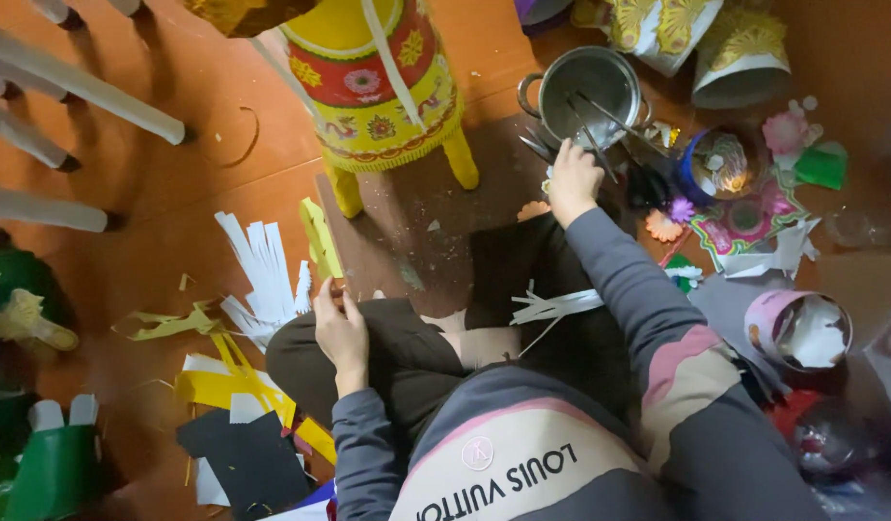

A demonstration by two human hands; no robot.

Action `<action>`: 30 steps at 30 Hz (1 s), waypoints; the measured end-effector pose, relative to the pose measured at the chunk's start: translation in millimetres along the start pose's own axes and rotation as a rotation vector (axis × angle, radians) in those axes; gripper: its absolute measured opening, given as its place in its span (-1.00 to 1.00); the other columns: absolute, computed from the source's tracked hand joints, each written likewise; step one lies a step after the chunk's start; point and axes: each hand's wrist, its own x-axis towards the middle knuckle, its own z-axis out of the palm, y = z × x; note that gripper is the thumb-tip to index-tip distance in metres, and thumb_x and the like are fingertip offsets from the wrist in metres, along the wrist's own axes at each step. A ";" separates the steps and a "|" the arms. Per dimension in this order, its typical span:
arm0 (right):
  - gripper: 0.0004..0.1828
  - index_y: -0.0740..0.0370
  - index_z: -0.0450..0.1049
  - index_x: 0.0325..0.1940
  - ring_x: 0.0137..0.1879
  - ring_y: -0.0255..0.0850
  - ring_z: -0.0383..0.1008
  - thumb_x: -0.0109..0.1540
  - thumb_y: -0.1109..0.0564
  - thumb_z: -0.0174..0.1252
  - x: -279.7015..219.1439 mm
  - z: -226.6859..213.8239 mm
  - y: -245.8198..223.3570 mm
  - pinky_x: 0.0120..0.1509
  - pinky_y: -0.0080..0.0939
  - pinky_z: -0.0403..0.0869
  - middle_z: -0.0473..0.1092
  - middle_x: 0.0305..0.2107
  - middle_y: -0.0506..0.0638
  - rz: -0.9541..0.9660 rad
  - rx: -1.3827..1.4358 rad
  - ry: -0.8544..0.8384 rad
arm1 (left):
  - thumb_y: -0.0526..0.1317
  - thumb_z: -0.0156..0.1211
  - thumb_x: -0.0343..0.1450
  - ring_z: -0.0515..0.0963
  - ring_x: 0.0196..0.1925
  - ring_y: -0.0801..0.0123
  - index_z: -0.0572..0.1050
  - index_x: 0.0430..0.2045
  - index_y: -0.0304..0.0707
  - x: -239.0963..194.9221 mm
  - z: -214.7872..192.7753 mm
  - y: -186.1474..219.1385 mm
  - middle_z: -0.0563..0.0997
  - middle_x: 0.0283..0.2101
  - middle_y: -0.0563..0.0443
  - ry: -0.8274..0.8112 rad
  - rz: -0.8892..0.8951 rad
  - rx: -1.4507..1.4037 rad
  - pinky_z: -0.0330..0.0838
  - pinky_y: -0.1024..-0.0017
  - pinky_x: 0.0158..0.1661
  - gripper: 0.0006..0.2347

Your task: Decorate paper-mache horses by cutting and applying paper strips and stickers.

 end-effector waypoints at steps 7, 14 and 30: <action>-0.78 0.26 0.48 -0.29 -0.24 0.14 0.43 0.06 0.11 0.28 4.5 -95.0 28.3 -0.43 0.12 0.45 0.29 -0.34 0.17 0.048 0.392 -0.026 | -0.35 0.15 0.41 0.59 -0.07 0.12 0.39 0.11 -0.15 -4.1 1.0 -12.2 0.53 -0.05 -0.04 -0.047 0.064 0.056 0.46 0.33 -0.13 -0.65; -0.89 0.06 0.49 -0.36 -0.17 0.03 0.47 0.14 0.15 0.33 -97.7 -26.8 166.9 -0.04 -0.02 0.37 0.37 -0.45 -0.03 0.539 0.801 -0.044 | -0.41 0.16 0.42 0.60 -0.30 0.09 0.40 0.10 -0.25 -0.2 -4.3 5.1 0.54 -0.21 -0.11 -0.066 0.112 -0.041 0.48 0.33 -0.30 -0.67; -0.92 0.07 0.56 -0.36 -0.22 0.02 0.51 0.14 0.14 0.15 -43.9 23.0 -22.2 -0.16 -0.05 0.52 0.44 -0.41 0.05 -0.111 0.820 -0.097 | -0.36 0.11 0.40 0.54 -0.12 -0.25 0.46 -0.06 -0.34 -15.5 34.0 133.1 0.45 -0.14 -0.23 -0.578 0.259 -0.152 0.49 -0.04 -0.17 -0.76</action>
